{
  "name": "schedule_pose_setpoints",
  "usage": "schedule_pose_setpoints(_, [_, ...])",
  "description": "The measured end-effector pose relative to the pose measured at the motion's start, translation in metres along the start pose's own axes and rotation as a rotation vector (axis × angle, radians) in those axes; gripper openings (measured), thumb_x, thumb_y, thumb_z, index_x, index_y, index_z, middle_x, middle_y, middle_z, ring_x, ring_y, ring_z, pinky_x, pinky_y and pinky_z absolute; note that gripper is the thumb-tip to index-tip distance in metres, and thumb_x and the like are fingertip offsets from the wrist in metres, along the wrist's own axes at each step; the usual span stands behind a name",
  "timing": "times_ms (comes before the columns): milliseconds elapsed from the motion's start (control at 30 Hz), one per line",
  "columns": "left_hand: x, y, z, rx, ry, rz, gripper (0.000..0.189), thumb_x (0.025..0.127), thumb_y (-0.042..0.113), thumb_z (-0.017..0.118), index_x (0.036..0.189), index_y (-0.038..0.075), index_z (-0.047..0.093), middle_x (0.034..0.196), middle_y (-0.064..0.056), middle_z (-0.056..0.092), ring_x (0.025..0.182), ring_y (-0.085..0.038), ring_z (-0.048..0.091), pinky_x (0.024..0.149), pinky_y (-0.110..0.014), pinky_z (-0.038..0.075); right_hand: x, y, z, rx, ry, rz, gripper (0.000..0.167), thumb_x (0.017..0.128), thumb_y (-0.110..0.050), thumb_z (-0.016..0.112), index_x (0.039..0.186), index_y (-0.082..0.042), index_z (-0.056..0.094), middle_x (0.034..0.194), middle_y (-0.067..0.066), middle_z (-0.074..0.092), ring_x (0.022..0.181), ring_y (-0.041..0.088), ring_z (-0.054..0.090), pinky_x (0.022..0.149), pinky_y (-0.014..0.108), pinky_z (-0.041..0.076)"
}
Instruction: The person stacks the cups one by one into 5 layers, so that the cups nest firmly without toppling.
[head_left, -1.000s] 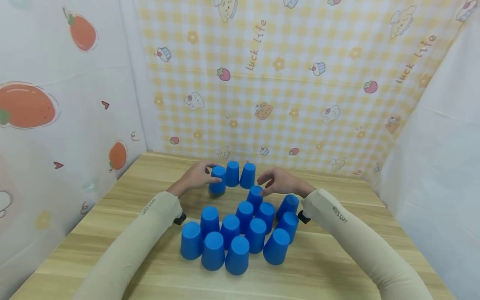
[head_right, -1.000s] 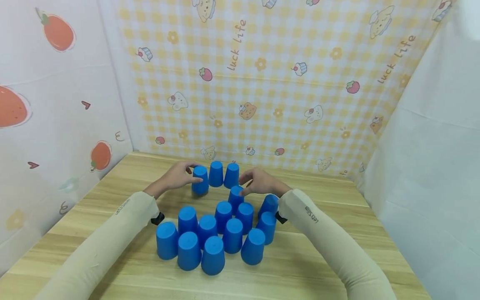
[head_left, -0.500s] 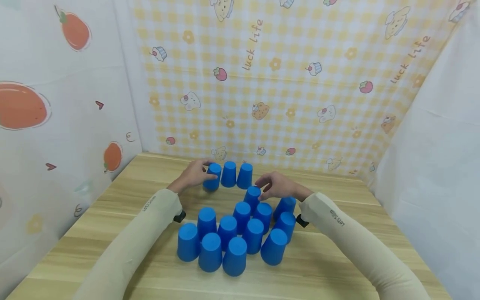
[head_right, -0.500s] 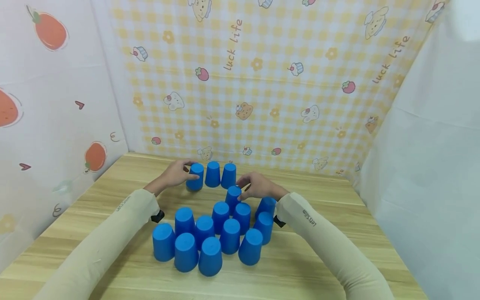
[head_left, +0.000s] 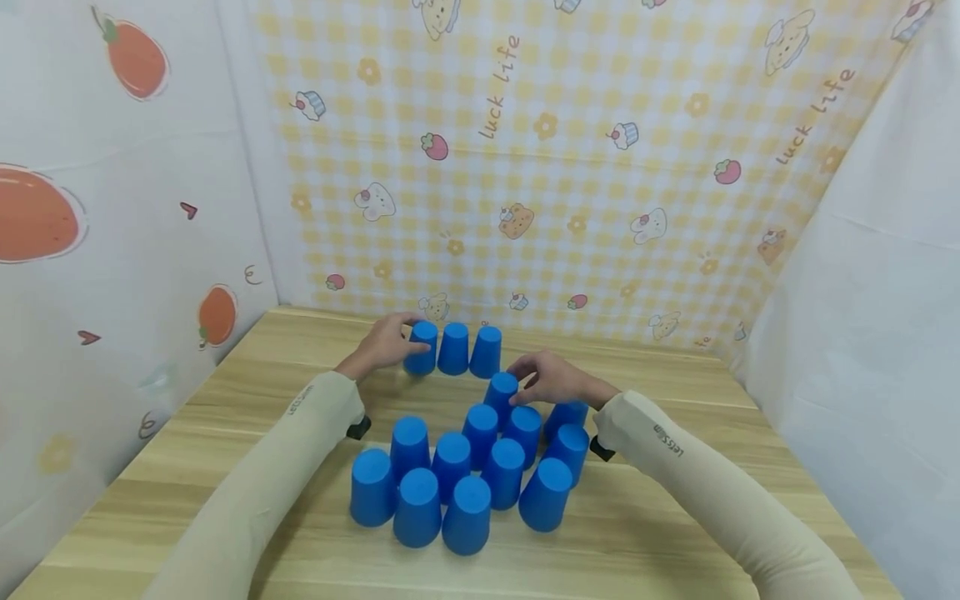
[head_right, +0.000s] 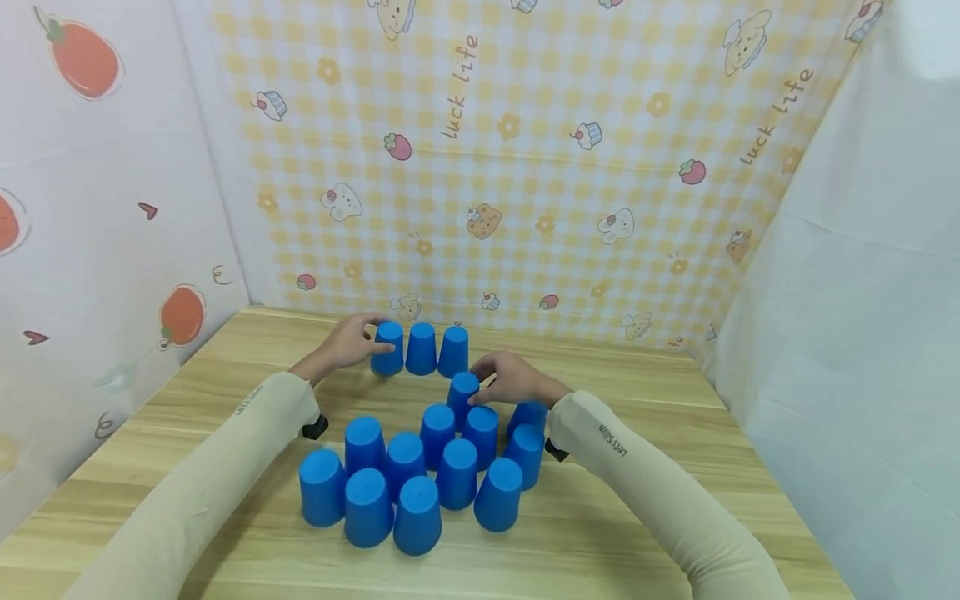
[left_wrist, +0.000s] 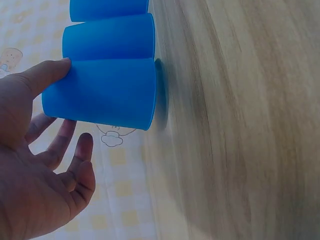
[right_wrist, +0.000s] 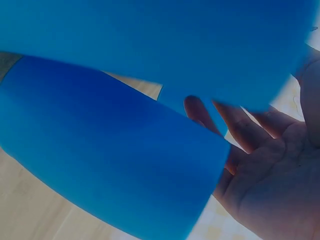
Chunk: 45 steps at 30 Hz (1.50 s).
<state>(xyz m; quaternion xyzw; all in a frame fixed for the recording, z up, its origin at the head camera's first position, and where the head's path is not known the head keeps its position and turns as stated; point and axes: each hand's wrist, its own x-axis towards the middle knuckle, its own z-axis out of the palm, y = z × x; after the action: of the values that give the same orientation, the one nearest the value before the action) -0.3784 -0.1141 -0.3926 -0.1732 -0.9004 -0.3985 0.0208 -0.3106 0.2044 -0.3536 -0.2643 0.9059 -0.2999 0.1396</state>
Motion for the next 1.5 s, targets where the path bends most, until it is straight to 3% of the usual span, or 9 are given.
schedule_pose_setpoints(500, [0.0100,-0.0059,0.0041,0.027,0.015,-0.028,0.049,0.093,0.026,0.070,0.136,0.008,0.056,0.136,-0.018,0.055,0.121,-0.038,0.054,0.096,-0.055,0.047,0.0042,0.0072,0.0041,0.008,-0.009,-0.018,0.039,0.090,-0.021,0.075,0.124,-0.006,0.064,0.120,0.008,0.068,0.114,0.026,0.063,0.093,0.043,0.053])
schedule_pose_setpoints(1500, [0.0069,-0.0064,-0.0036,0.018,0.001,-0.075,0.050,0.094,0.023,0.069,0.137,0.004,0.054,0.138,-0.019,0.054,0.131,-0.040,0.046,0.105,-0.059,0.039,0.0077,0.0097,0.0088,-0.013,0.000,-0.043,0.037,0.091,-0.020,0.074,0.123,-0.006,0.064,0.119,0.008,0.067,0.113,0.026,0.063,0.094,0.043,0.053])
